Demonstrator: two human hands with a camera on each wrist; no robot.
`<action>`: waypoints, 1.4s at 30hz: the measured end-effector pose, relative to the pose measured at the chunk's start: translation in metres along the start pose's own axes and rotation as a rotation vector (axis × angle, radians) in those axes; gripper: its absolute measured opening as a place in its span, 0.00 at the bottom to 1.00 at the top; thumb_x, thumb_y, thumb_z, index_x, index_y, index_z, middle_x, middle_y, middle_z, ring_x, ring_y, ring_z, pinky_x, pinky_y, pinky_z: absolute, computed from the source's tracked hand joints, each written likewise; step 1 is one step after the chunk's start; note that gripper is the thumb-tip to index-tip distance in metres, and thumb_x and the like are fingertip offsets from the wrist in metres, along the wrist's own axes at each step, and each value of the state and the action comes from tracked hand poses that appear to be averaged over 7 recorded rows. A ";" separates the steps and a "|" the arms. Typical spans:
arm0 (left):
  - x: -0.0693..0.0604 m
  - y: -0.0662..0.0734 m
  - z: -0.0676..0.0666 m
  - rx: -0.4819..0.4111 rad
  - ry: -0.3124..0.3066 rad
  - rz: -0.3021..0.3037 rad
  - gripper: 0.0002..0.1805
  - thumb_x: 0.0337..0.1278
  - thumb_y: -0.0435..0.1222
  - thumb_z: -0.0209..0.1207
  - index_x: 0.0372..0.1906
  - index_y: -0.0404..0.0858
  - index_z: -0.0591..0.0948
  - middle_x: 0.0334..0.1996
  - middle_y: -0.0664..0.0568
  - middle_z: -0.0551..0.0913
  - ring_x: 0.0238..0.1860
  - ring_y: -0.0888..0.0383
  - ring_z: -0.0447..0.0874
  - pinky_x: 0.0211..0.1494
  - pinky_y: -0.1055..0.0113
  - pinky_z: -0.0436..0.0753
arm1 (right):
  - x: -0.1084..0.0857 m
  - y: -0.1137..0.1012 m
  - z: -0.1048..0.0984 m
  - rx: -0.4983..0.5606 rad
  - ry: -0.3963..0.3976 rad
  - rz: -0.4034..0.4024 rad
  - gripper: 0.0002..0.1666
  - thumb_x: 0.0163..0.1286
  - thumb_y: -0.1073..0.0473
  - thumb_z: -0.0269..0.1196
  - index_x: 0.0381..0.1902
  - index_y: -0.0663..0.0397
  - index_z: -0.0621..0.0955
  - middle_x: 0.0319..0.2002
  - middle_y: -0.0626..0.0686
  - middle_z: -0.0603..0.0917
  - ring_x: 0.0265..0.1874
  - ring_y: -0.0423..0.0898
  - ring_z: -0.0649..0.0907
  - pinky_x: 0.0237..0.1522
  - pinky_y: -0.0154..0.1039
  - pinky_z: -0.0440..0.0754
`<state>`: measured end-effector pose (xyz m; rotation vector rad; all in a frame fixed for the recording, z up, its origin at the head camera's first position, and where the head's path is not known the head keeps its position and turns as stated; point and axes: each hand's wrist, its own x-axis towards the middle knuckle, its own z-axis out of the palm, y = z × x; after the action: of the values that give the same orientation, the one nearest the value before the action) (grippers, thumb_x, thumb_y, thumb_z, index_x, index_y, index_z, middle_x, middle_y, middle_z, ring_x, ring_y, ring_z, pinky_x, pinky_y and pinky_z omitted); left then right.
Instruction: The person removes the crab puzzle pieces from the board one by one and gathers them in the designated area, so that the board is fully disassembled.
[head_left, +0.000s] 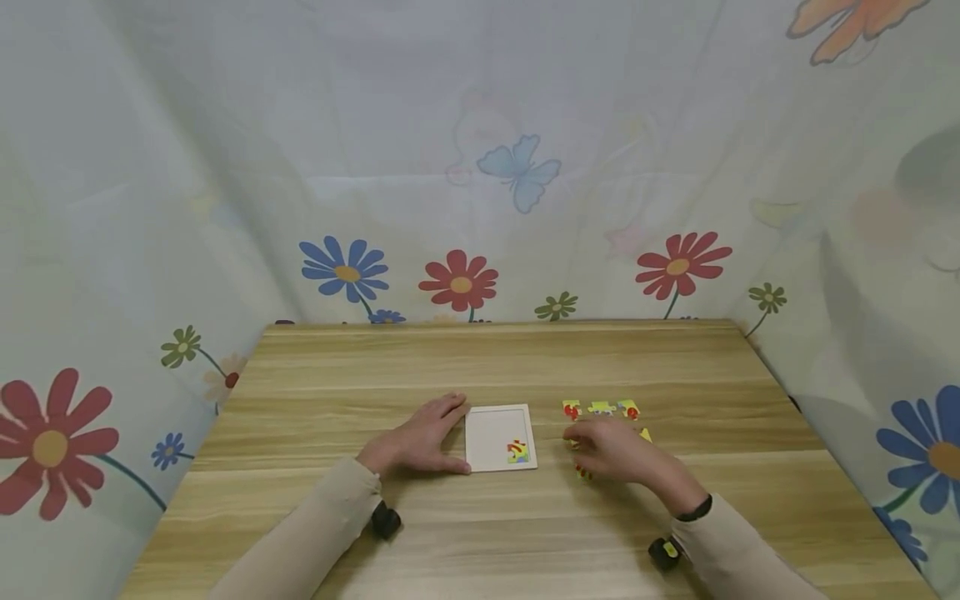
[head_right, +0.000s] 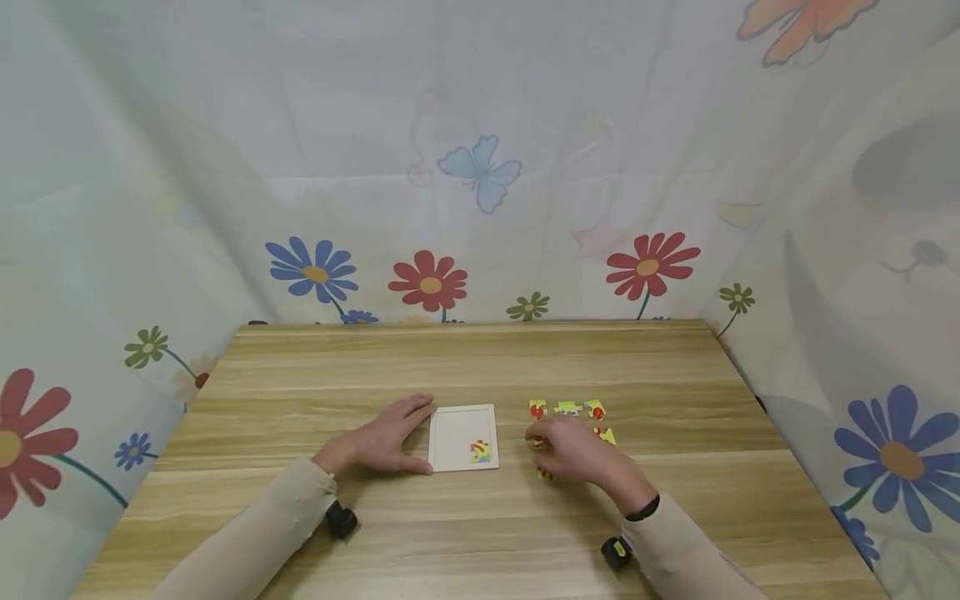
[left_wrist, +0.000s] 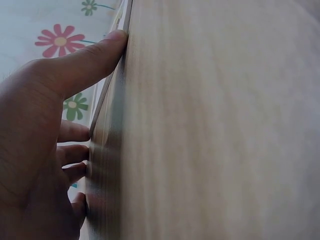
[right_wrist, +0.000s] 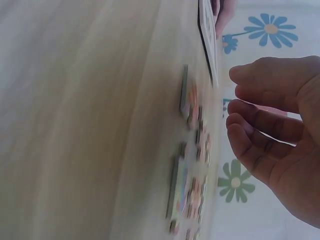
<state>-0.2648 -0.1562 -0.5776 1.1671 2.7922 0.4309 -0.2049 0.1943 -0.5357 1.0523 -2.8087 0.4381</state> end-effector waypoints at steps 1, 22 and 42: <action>0.000 0.000 -0.001 -0.003 0.003 0.001 0.58 0.47 0.66 0.63 0.75 0.33 0.57 0.75 0.38 0.53 0.76 0.41 0.49 0.76 0.45 0.54 | 0.003 -0.001 0.000 0.001 -0.011 0.010 0.15 0.57 0.61 0.70 0.44 0.57 0.85 0.38 0.50 0.86 0.34 0.42 0.82 0.36 0.36 0.80; 0.002 -0.002 0.003 0.015 0.007 -0.008 0.59 0.47 0.68 0.61 0.75 0.34 0.56 0.76 0.39 0.52 0.76 0.42 0.48 0.76 0.46 0.54 | 0.039 -0.026 0.013 -0.047 -0.038 -0.024 0.19 0.57 0.57 0.71 0.48 0.55 0.85 0.45 0.50 0.85 0.43 0.46 0.83 0.43 0.42 0.82; 0.002 -0.001 0.006 0.014 0.025 -0.012 0.58 0.47 0.66 0.63 0.74 0.33 0.58 0.75 0.39 0.54 0.76 0.42 0.50 0.76 0.46 0.55 | 0.060 -0.034 0.036 -0.054 -0.054 -0.067 0.22 0.54 0.55 0.73 0.47 0.56 0.85 0.45 0.51 0.85 0.47 0.47 0.82 0.51 0.44 0.80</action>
<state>-0.2656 -0.1542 -0.5836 1.1548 2.8271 0.4284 -0.2277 0.1210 -0.5500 1.1598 -2.8049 0.3299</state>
